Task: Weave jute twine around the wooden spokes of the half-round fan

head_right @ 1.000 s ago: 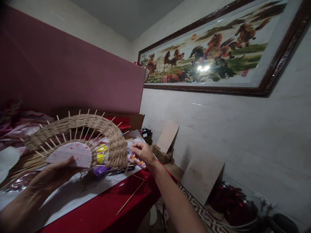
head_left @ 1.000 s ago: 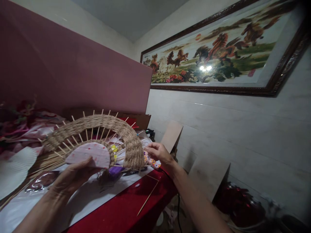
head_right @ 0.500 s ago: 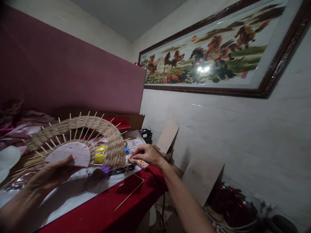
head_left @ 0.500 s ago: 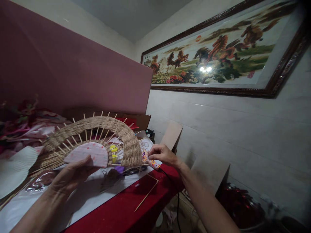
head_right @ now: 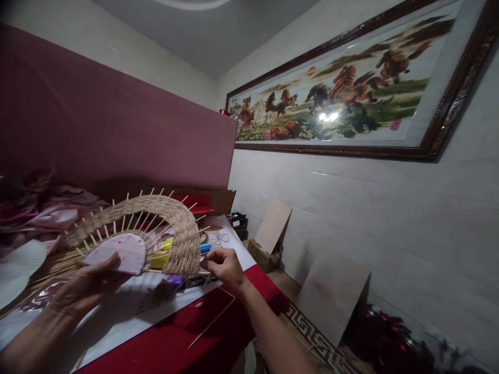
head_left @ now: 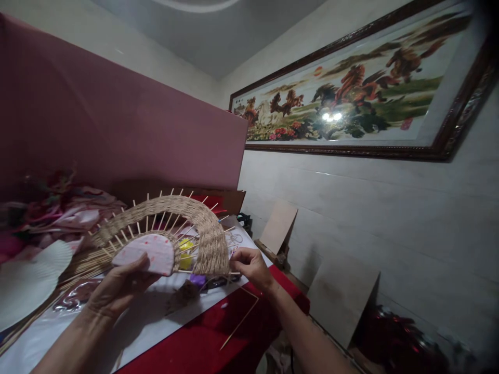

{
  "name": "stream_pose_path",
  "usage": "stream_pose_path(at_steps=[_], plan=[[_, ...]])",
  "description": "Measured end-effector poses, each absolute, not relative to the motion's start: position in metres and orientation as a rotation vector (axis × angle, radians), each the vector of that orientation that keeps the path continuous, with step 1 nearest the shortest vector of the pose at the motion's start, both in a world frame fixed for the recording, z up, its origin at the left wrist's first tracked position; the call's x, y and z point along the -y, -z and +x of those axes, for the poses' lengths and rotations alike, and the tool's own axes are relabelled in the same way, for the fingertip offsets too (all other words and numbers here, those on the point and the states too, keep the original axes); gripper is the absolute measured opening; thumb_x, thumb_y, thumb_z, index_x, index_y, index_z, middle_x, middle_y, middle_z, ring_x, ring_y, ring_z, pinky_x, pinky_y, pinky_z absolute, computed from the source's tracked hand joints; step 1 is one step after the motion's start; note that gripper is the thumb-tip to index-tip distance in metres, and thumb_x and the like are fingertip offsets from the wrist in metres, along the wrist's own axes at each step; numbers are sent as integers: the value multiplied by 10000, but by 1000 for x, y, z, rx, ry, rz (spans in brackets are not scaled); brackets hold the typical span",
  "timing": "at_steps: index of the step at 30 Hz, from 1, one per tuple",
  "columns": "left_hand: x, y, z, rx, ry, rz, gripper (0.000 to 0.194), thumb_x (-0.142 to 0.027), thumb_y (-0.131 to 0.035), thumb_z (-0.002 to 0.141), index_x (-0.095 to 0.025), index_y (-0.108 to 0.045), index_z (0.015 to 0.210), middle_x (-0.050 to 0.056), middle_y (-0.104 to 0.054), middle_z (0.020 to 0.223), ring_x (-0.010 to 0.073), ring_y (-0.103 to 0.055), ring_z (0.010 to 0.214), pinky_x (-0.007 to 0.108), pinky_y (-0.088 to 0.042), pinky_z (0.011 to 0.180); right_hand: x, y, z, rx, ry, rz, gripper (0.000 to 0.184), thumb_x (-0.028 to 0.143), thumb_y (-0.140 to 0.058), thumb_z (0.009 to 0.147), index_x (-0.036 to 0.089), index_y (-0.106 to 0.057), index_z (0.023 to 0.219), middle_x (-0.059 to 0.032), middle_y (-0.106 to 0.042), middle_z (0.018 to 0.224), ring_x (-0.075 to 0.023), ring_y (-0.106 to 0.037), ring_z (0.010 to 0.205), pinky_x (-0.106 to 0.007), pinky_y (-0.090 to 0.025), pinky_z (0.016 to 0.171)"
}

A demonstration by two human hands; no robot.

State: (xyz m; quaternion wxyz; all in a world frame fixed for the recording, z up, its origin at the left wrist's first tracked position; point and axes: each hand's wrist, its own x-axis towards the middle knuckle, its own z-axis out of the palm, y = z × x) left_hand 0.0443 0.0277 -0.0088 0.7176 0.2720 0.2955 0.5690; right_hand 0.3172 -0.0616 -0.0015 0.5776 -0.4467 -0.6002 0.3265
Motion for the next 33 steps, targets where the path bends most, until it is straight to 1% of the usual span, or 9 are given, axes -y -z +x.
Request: stream_pose_path(at_steps=[5, 10, 13, 16, 20, 23, 28, 30, 33], plan=[[-28, 12, 44, -606, -1297, 568, 251, 77, -529, 729, -140, -601, 833, 3, -695, 653, 166, -675, 589, 400, -602, 643, 67, 13, 295, 1097, -885, -935, 189, 271, -725, 568, 173, -564, 590, 67, -421, 514, -52, -284, 444, -195, -211, 430], [-24, 8, 48, -545, -1301, 527, 260, 84, -504, 732, -139, -605, 818, 23, -707, 680, 180, -687, 624, 446, -584, 730, 73, 27, 273, 817, -972, -873, 202, 281, -702, 599, 191, -563, 715, 102, -330, 471, -40, -168, 398, -191, -119, 400], [-23, 8, 50, -541, -1302, 509, 244, 75, -506, 739, -142, -604, 792, 22, -700, 657, 179, -685, 605, 446, -585, 723, 75, 34, 267, 841, -870, -874, 192, 325, -685, 644, 188, -589, 738, 97, -306, 472, -49, -167, 416, -196, -130, 408], [-23, 9, 50, -545, -1326, 504, 243, 63, -494, 759, -152, -600, 798, 21, -697, 648, 173, -681, 591, 429, -595, 662, 75, 41, 266, 873, -750, -899, 223, 371, -671, 683, 178, -635, 790, 75, -334, 507, -63, -204, 450, -209, -153, 421], [-21, 8, 51, -544, -1348, 541, 251, 55, -508, 755, -153, -612, 849, 39, -712, 718, 186, -691, 646, 410, -599, 623, 75, 44, 268, 925, -637, -940, 265, 442, -655, 732, 179, -632, 744, 57, -340, 535, -75, -242, 480, -224, -174, 442], [-20, 7, 53, -522, -1348, 586, 290, 49, -517, 744, -158, -631, 912, 56, -720, 773, 205, -697, 697, 415, -599, 644, 74, 44, 267, 918, -635, -982, 327, 504, -635, 742, 180, -604, 708, 67, -289, 521, -72, -214, 456, -226, -150, 426], [-22, 11, 55, -520, -1335, 617, 349, 41, -552, 711, -165, -644, 977, 63, -720, 795, 218, -696, 734, 404, -600, 665, 68, 45, 267, 830, -716, -955, 385, 566, -643, 700, 199, -549, 770, 108, -234, 477, -58, -173, 404, -205, -134, 393], [-22, 11, 55, -527, -1342, 616, 343, 39, -559, 707, -166, -648, 967, 55, -717, 783, 214, -694, 727, 403, -601, 666, 67, 44, 267, 817, -765, -948, 385, 564, -648, 692, 205, -534, 773, 112, -286, 444, -55, -198, 379, -200, -156, 387], [-22, 10, 56, -528, -1342, 624, 319, 44, -553, 707, -159, -650, 933, 55, -713, 767, 214, -693, 721, 408, -600, 668, 67, 42, 268, 805, -782, -939, 375, 519, -700, 644, 191, -550, 743, 34, -526, 558, -73, -388, 430, -203, -263, 413]])
